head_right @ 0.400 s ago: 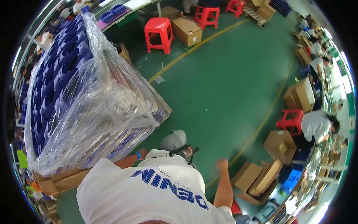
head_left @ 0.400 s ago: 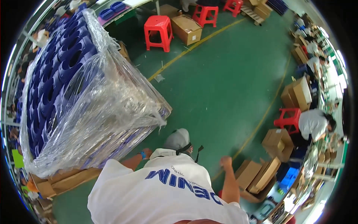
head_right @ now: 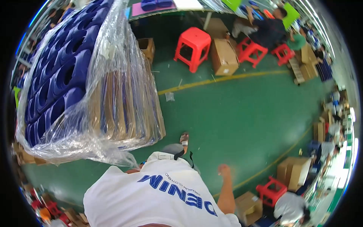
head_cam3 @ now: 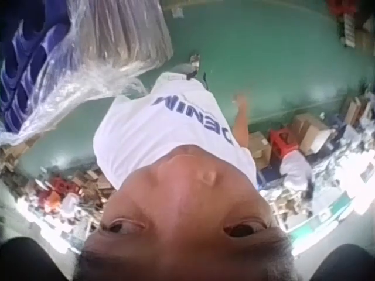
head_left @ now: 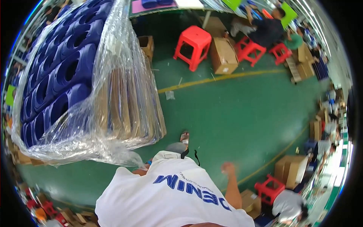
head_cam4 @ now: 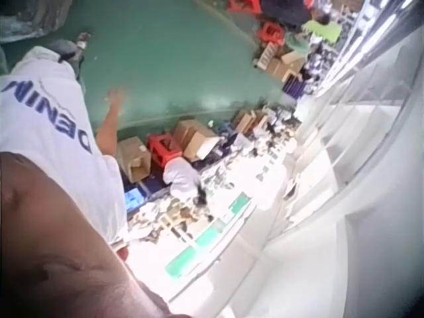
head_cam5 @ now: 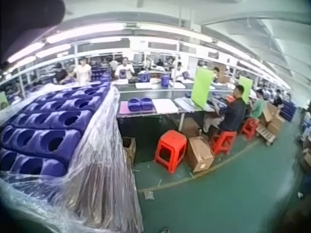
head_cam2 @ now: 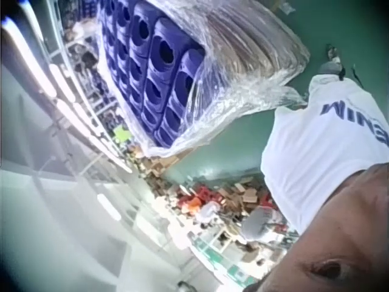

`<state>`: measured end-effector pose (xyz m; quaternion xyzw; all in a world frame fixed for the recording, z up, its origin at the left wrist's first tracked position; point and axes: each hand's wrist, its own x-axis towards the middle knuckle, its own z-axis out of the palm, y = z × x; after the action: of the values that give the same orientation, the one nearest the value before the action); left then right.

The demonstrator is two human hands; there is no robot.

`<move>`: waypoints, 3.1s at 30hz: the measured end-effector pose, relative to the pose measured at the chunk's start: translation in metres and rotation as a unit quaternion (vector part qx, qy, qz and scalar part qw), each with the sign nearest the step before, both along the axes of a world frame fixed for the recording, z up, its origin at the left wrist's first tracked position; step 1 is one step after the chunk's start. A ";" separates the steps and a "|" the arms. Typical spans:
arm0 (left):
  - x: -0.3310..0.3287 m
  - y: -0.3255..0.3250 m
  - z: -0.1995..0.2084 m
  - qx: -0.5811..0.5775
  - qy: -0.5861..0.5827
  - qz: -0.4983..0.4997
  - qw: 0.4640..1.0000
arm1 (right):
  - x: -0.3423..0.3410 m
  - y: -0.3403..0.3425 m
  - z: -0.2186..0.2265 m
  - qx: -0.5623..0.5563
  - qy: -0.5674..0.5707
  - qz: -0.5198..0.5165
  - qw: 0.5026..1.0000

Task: The person places plastic casings into a fixture, connects wires to LED light strips, and adheres the strips along the inner rims of the casings. The person also uncovers a stack of casings on a pallet to retrieve more parts.

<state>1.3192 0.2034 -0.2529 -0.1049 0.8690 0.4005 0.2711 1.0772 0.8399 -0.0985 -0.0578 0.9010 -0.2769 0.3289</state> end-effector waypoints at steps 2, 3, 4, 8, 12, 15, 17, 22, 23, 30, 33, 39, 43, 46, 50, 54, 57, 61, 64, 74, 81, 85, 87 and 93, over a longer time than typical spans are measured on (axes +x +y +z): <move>0.083 -0.146 0.084 -0.064 -0.017 0.042 0.997 | -0.036 -0.101 -0.003 -0.142 -0.309 -0.282 0.897; 0.005 -0.092 0.041 -0.061 -0.017 0.050 0.997 | -0.048 -0.099 -0.001 -0.100 -0.290 -0.250 0.919; -0.082 -0.022 0.010 -0.060 -0.025 0.079 0.995 | -0.070 -0.117 0.012 -0.054 -0.276 -0.197 0.939; -0.178 -0.008 0.006 -0.057 -0.021 0.101 0.993 | -0.171 -0.127 0.007 -0.008 -0.154 -0.043 0.987; -0.278 -0.016 -0.006 -0.057 0.024 0.079 0.995 | -0.293 -0.131 -0.028 -0.018 -0.170 -0.084 0.982; -0.373 -0.017 -0.010 -0.022 -0.001 0.070 0.997 | -0.405 -0.100 -0.084 0.041 0.072 0.173 0.982; -0.450 -0.049 -0.013 -0.093 -0.046 0.050 0.993 | -0.510 -0.130 -0.090 0.124 0.085 0.390 0.909; -0.695 -0.051 0.079 0.283 0.032 0.454 0.844 | -0.756 -0.195 -0.123 -0.011 -0.117 0.002 0.993; -0.699 -0.073 0.102 0.257 0.046 0.506 0.822 | -0.775 -0.288 -0.085 -0.016 -0.140 -0.028 0.990; -0.838 -0.109 0.088 0.028 0.049 0.484 0.873 | -0.974 -0.462 -0.031 -0.173 -0.060 0.091 0.979; -0.851 -0.147 0.021 -0.033 0.057 0.471 0.880 | -0.982 -0.478 -0.030 -0.129 -0.143 0.026 0.981; -0.964 -0.264 0.043 0.145 0.089 0.534 0.828 | -1.042 -0.430 -0.049 -0.044 -0.373 -0.082 0.923; -1.029 -0.330 0.066 0.015 0.133 0.476 0.869 | -1.102 -0.493 -0.026 0.008 -0.232 -0.154 0.960; -1.066 -0.343 0.098 0.122 0.131 0.571 0.801 | -1.218 -0.483 -0.099 -0.063 -0.311 -0.009 0.948; -1.075 -0.310 0.091 0.183 0.089 0.620 0.758 | -1.314 -0.505 -0.219 0.030 -0.012 0.262 0.965; -1.044 -0.239 0.106 0.006 -0.031 0.625 0.780 | -1.322 -0.652 -0.224 0.026 -0.080 0.231 0.969; -1.061 -0.180 0.080 -0.105 0.005 0.671 0.734 | -1.318 -0.696 -0.257 -0.051 -0.133 0.202 0.969; -1.071 -0.173 0.074 -0.184 -0.035 0.694 0.695 | -1.286 -0.722 -0.236 0.094 -0.062 0.276 0.955; -1.087 -0.222 0.049 -0.169 -0.068 0.669 0.720 | -1.294 -0.709 -0.246 0.081 -0.021 0.312 0.946; -1.160 -0.436 0.146 0.011 0.131 0.543 0.829 | -1.306 -0.874 -0.292 0.203 -0.105 0.631 0.741; -1.064 -0.583 0.536 -0.632 0.361 0.452 0.516 | -1.347 -0.922 -0.358 0.048 -0.002 0.450 0.892; -0.857 -0.688 0.644 -0.685 -0.079 0.390 0.611 | -1.314 -0.970 -0.312 -0.027 -0.061 0.518 0.853; -0.916 -0.702 0.627 -0.557 -0.043 0.546 0.624 | -1.309 -0.967 -0.279 -0.002 -0.014 0.547 0.837; -0.919 -0.696 0.639 -0.353 0.000 0.650 0.673 | -1.242 -1.002 -0.079 -0.014 0.061 0.700 0.711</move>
<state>0.4007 -0.4926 0.3858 -0.7312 0.6577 0.1391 -0.1156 -0.1648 -0.1620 -0.1773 -0.6935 0.6167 0.0245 0.3716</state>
